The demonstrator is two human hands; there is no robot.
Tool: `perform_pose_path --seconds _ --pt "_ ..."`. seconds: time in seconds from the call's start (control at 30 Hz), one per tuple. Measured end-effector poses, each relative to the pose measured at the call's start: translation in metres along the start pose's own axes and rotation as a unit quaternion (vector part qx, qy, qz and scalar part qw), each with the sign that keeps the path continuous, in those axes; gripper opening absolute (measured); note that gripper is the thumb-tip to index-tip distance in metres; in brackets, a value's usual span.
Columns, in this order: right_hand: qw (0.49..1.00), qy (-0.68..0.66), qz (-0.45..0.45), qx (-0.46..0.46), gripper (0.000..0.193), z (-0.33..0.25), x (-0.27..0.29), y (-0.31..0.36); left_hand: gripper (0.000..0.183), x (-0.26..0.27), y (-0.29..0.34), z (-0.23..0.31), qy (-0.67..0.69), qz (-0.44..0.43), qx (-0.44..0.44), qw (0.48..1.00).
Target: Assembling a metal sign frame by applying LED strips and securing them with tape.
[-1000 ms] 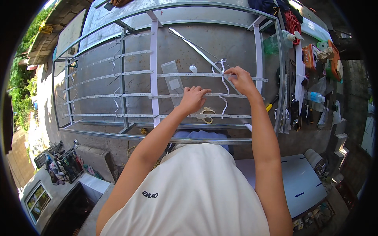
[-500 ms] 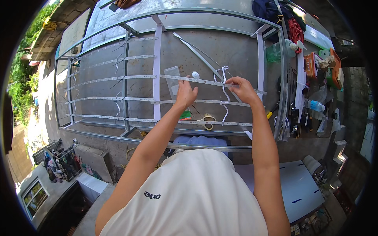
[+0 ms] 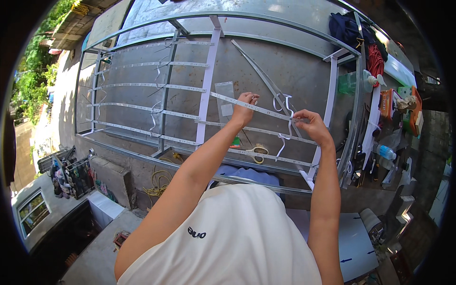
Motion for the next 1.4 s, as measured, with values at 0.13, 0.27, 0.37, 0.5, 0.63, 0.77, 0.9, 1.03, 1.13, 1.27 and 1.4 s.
perform_pose_path --seconds 0.13,0.27,0.37,0.5,0.63,0.77,0.9,1.03,1.13,1.27,1.4 --pt "1.0 -0.018 -0.01 -0.004 0.025 0.002 0.004 0.003 0.022 0.032 0.025 0.021 0.02 -0.071 0.05 0.996" --pt "0.999 -0.038 -0.01 -0.001 0.025 0.006 0.008 0.003 0.023 0.07 0.059 0.029 0.026 -0.105 0.059 0.992" --pt "0.999 -0.047 -0.016 0.0 0.025 0.008 0.01 -0.003 0.024 0.095 0.086 0.036 0.076 -0.026 0.044 0.996" --pt "0.999 -0.047 -0.015 0.007 0.026 0.005 0.012 -0.003 0.024 0.135 0.1 0.072 0.12 -0.043 0.089 0.988" --pt "0.999 -0.037 -0.007 -0.007 0.024 0.006 0.012 -0.006 0.026 0.196 0.101 0.09 0.171 0.017 0.087 0.981" --pt "1.0 -0.025 0.0 0.003 0.023 0.005 0.011 -0.005 0.024 0.293 0.077 0.055 0.099 0.179 0.118 0.972" --pt "1.0 -0.021 0.0 0.005 0.023 0.003 0.009 -0.005 0.026 0.338 0.05 -0.012 0.036 0.234 0.12 0.964" --pt "1.0 -0.02 -0.011 -0.013 0.024 0.004 0.007 -0.005 0.027 0.346 0.038 -0.05 -0.035 0.224 0.173 0.958" --pt "1.0 -0.008 -0.004 -0.024 0.025 0.006 0.012 -0.002 0.027 0.343 0.031 -0.057 -0.016 0.235 0.179 0.955" --pt "1.0 -0.006 0.005 -0.022 0.024 0.007 0.018 0.001 0.035 0.344 0.025 -0.066 -0.086 0.218 0.185 0.954" --pt "1.0 -0.005 -0.002 -0.027 0.024 0.006 0.019 -0.001 0.064 0.352 0.035 -0.07 -0.139 0.248 0.208 0.936"
Point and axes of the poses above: each hand's wrist, its own y-axis away from the middle knuckle, its own x-axis out of the back of the hand, z = x × y, the point moved 5 cm from there along -y, towards the middle knuckle
